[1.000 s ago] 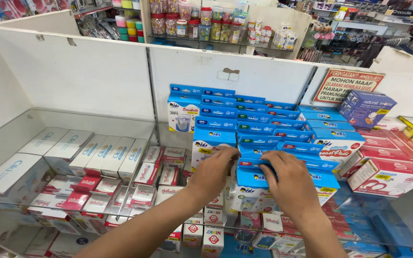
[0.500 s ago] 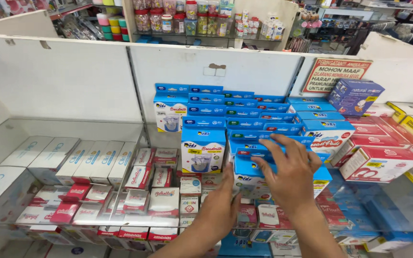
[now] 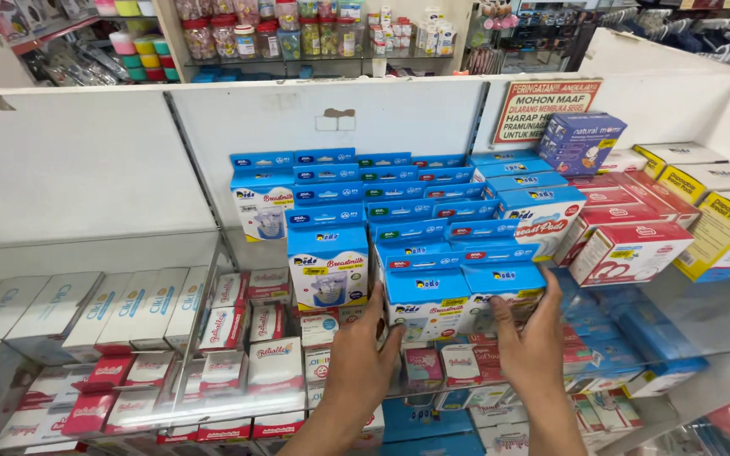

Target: The person places several boxes of breast milk bags and breast pads onto store shelves, moving between a shopping cart and the glass shelves multiple times to organize the items.

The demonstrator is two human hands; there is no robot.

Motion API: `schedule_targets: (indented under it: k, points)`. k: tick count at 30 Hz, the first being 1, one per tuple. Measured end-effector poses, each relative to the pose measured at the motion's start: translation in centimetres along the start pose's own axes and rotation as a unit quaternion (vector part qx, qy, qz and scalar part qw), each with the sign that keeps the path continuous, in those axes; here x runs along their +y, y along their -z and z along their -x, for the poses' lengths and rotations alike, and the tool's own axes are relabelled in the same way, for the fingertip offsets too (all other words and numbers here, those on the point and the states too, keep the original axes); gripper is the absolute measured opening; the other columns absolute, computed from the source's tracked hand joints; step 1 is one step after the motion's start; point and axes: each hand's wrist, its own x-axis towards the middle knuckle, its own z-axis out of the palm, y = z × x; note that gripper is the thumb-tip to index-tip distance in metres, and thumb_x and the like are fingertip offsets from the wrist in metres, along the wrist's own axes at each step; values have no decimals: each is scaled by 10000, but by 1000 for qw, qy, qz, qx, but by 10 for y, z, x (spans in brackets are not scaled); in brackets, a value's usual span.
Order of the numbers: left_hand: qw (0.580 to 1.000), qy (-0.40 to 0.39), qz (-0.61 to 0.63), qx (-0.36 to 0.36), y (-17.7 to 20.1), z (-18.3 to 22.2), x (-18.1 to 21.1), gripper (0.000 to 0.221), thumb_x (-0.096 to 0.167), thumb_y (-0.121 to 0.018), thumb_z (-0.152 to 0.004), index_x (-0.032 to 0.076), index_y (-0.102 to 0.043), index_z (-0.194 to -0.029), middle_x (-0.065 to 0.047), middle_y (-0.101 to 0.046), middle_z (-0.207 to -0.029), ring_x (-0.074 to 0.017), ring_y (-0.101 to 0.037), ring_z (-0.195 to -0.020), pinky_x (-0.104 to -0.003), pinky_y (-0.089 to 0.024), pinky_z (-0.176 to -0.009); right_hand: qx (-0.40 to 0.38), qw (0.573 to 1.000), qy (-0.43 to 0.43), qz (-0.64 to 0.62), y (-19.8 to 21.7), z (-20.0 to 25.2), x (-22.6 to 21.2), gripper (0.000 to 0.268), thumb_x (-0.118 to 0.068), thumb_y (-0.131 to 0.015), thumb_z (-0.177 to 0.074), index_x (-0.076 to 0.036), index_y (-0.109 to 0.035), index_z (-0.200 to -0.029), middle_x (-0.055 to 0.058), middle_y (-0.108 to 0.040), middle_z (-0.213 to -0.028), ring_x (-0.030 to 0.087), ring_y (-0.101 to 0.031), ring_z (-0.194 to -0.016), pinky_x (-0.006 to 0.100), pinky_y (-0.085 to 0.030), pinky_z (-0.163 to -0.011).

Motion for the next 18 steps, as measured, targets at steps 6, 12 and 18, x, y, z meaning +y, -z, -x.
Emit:
schedule_targets:
  k: [6,12,18]
  points:
    - [1000,-19,13,-5,3,0,-6,748,239,-636,-988,312,-277,-1641,-71,-655,-1385,-255,-645,-1292,-489,-632,-946,-8,999,52,4,-2,-4,12,832,-417,-573,-923,-167,-175,-1610,134,-408,-1608,313,-453,-1424,498,-459,-1045]
    - [999,-51,-6,8,16,21,4,914,331,-631,-976,266,-46,-1676,-79,-444,-1615,-303,-621,-1306,-543,-586,-987,87,986,139,13,17,28,10,963,-567,-440,-942,-60,12,-1626,232,-98,-1732,355,-134,-1604,499,-191,-1248]
    - [923,-380,-3,60,-9,98,-3,551,175,-652,-943,150,-551,-1484,-44,-580,-1550,-189,-773,-1195,-289,-608,-880,199,951,197,-127,25,136,81,663,-189,-481,-983,102,-222,-1519,296,-309,-1608,393,-287,-1571,477,-254,-1312]
